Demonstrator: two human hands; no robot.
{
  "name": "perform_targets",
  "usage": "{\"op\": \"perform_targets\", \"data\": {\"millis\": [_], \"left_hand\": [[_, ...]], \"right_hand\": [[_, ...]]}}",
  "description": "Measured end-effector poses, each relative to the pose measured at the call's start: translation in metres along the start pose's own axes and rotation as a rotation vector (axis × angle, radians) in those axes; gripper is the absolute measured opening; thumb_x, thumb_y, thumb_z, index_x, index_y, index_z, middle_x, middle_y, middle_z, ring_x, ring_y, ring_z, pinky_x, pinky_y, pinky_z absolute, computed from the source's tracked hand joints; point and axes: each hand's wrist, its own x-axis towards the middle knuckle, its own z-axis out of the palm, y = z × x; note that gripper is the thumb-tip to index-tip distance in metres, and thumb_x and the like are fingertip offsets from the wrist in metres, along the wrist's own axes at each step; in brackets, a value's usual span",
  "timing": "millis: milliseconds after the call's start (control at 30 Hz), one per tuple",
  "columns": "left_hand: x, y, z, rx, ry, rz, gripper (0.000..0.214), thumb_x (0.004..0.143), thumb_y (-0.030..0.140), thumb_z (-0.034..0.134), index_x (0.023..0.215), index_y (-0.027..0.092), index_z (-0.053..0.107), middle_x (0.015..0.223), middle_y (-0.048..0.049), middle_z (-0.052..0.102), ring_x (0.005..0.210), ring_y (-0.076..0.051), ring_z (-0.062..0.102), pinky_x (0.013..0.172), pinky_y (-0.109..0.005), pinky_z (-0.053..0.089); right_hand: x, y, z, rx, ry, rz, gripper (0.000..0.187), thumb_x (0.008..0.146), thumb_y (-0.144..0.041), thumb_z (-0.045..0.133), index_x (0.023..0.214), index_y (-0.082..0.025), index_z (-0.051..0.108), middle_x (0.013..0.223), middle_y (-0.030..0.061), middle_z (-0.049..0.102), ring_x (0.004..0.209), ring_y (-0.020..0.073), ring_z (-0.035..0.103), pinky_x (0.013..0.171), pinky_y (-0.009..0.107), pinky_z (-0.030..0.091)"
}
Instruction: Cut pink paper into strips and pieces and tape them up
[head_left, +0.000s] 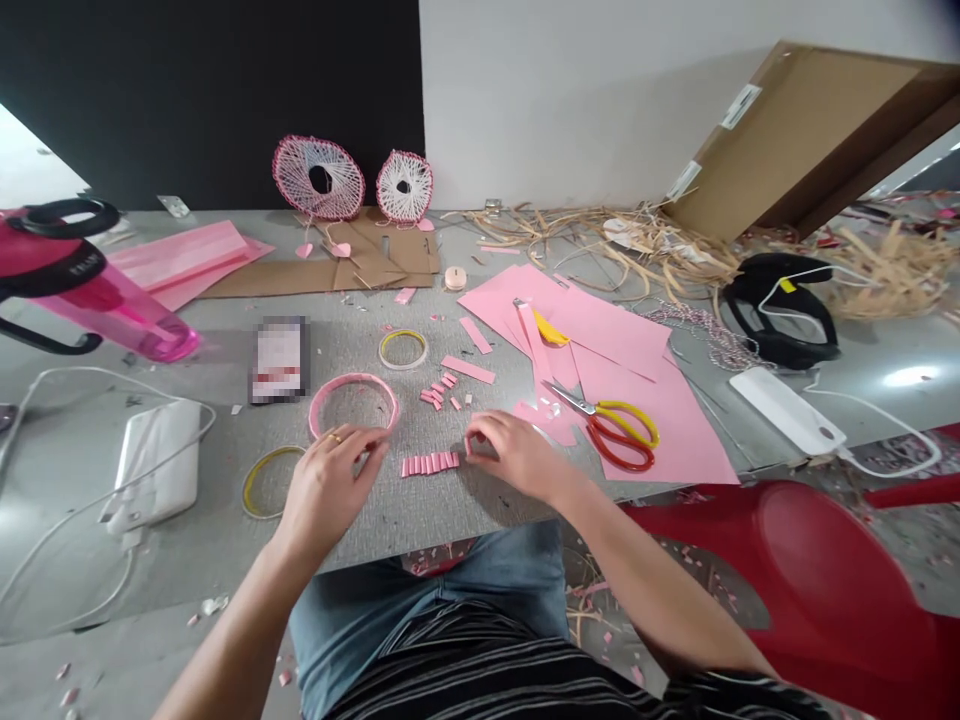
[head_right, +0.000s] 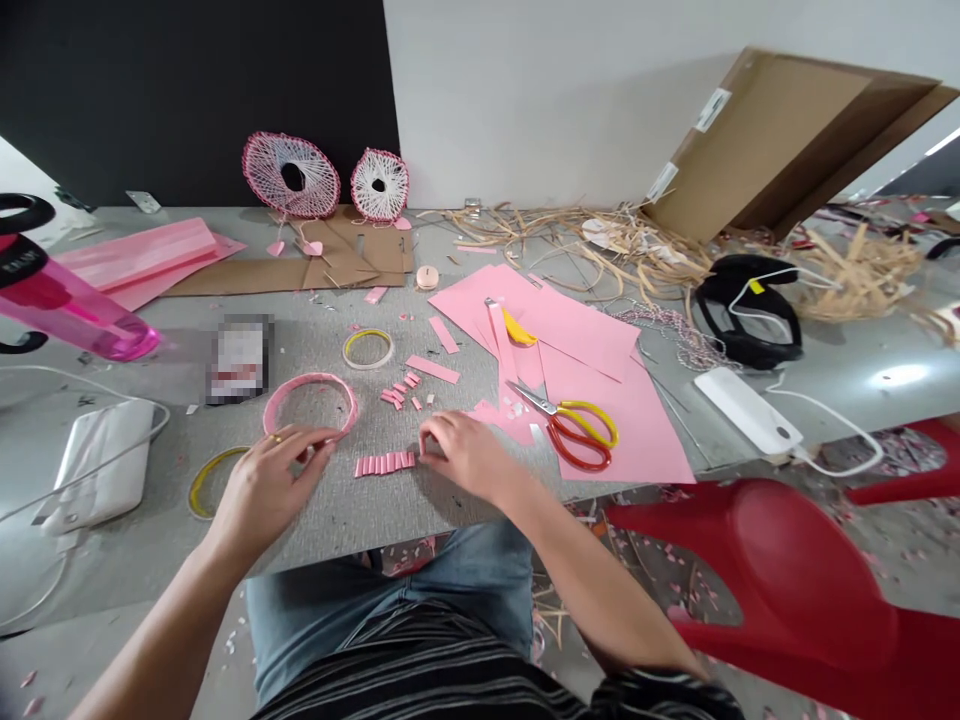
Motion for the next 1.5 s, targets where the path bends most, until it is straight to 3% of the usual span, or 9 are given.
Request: {"op": "perform_targets", "data": {"millis": [233, 467, 633, 733, 800, 1000, 1200, 1333, 1500], "left_hand": [[-0.035, -0.001, 0.003, -0.003, 0.09, 0.016, 0.026, 0.097, 0.032, 0.05, 0.098, 0.021, 0.074, 0.091, -0.0053, 0.076, 0.085, -0.021, 0.071, 0.083, -0.035, 0.054], [-0.05, 0.003, 0.001, -0.025, 0.112, 0.013, 0.024, 0.097, 0.029, 0.05, 0.096, 0.021, 0.073, 0.089, -0.0047, 0.076, 0.08, -0.02, 0.07, 0.08, -0.033, 0.054], [-0.061, 0.006, 0.009, -0.023, 0.2, 0.034, 0.019, 0.096, 0.023, 0.052, 0.095, 0.021, 0.071, 0.085, -0.0036, 0.076, 0.079, -0.018, 0.07, 0.081, -0.032, 0.053], [-0.067, 0.005, 0.016, 0.019, 0.261, 0.073, 0.016, 0.095, 0.017, 0.054, 0.097, 0.019, 0.07, 0.083, -0.0036, 0.075, 0.076, -0.018, 0.069, 0.081, -0.032, 0.052], [-0.069, 0.005, 0.02, 0.041, 0.283, 0.089, 0.015, 0.094, 0.015, 0.055, 0.097, 0.019, 0.069, 0.082, -0.004, 0.074, 0.075, -0.018, 0.069, 0.08, -0.032, 0.052], [-0.071, 0.004, 0.024, 0.063, 0.306, 0.094, 0.015, 0.093, 0.013, 0.055, 0.098, 0.02, 0.068, 0.081, -0.0028, 0.074, 0.073, -0.017, 0.069, 0.079, -0.032, 0.052], [-0.07, 0.004, 0.024, 0.076, 0.304, 0.099, 0.015, 0.093, 0.011, 0.056, 0.099, 0.019, 0.067, 0.08, -0.0027, 0.074, 0.072, -0.017, 0.068, 0.078, -0.031, 0.051], [-0.071, 0.004, 0.025, 0.075, 0.295, 0.106, 0.014, 0.092, 0.009, 0.057, 0.099, 0.017, 0.066, 0.081, -0.0038, 0.073, 0.072, -0.017, 0.067, 0.078, -0.031, 0.051], [-0.071, 0.001, 0.027, 0.056, 0.327, 0.141, 0.013, 0.091, 0.007, 0.06, 0.099, 0.016, 0.066, 0.079, -0.0039, 0.072, 0.071, -0.017, 0.066, 0.076, -0.03, 0.051]], "right_hand": [[-0.006, -0.003, 0.02, -0.082, -0.047, 0.013, 0.01, 0.095, -0.03, 0.064, 0.098, -0.021, 0.061, 0.096, 0.0064, 0.067, 0.093, 0.0223, 0.063, 0.081, 0.035, 0.051], [-0.007, -0.005, 0.018, -0.096, -0.056, 0.025, 0.02, 0.093, -0.032, 0.069, 0.107, -0.019, 0.062, 0.101, 0.0085, 0.069, 0.095, 0.0225, 0.065, 0.083, 0.035, 0.053], [-0.007, 0.005, 0.003, -0.024, 0.035, 0.05, 0.009, 0.097, -0.024, 0.061, 0.104, -0.019, 0.064, 0.102, 0.007, 0.07, 0.096, 0.02, 0.066, 0.086, 0.033, 0.052], [0.006, 0.019, -0.011, -0.05, 0.108, 0.119, 0.013, 0.099, -0.018, 0.053, 0.099, -0.02, 0.065, 0.098, 0.0061, 0.07, 0.088, 0.0183, 0.066, 0.08, 0.032, 0.052], [0.021, 0.028, -0.018, -0.093, 0.111, 0.123, 0.018, 0.099, -0.015, 0.05, 0.102, -0.02, 0.066, 0.104, 0.0072, 0.07, 0.094, 0.0192, 0.067, 0.084, 0.033, 0.052], [0.074, 0.044, -0.014, -0.242, -0.068, 0.01, 0.038, 0.094, -0.006, 0.054, 0.127, -0.021, 0.063, 0.118, 0.0092, 0.07, 0.107, 0.0208, 0.065, 0.092, 0.034, 0.05], [0.1, 0.044, -0.006, -0.276, -0.11, -0.004, 0.024, 0.095, -0.012, 0.057, 0.116, -0.018, 0.068, 0.107, 0.0103, 0.07, 0.094, 0.0211, 0.066, 0.079, 0.032, 0.05], [0.08, 0.033, -0.016, -0.28, -0.058, 0.034, 0.018, 0.099, -0.016, 0.052, 0.108, -0.017, 0.067, 0.105, 0.0109, 0.069, 0.098, 0.022, 0.065, 0.084, 0.033, 0.049], [0.015, 0.011, -0.016, -0.112, -0.025, 0.012, 0.009, 0.096, -0.024, 0.06, 0.103, -0.021, 0.065, 0.102, 0.0053, 0.07, 0.091, 0.019, 0.067, 0.082, 0.032, 0.054]]}}
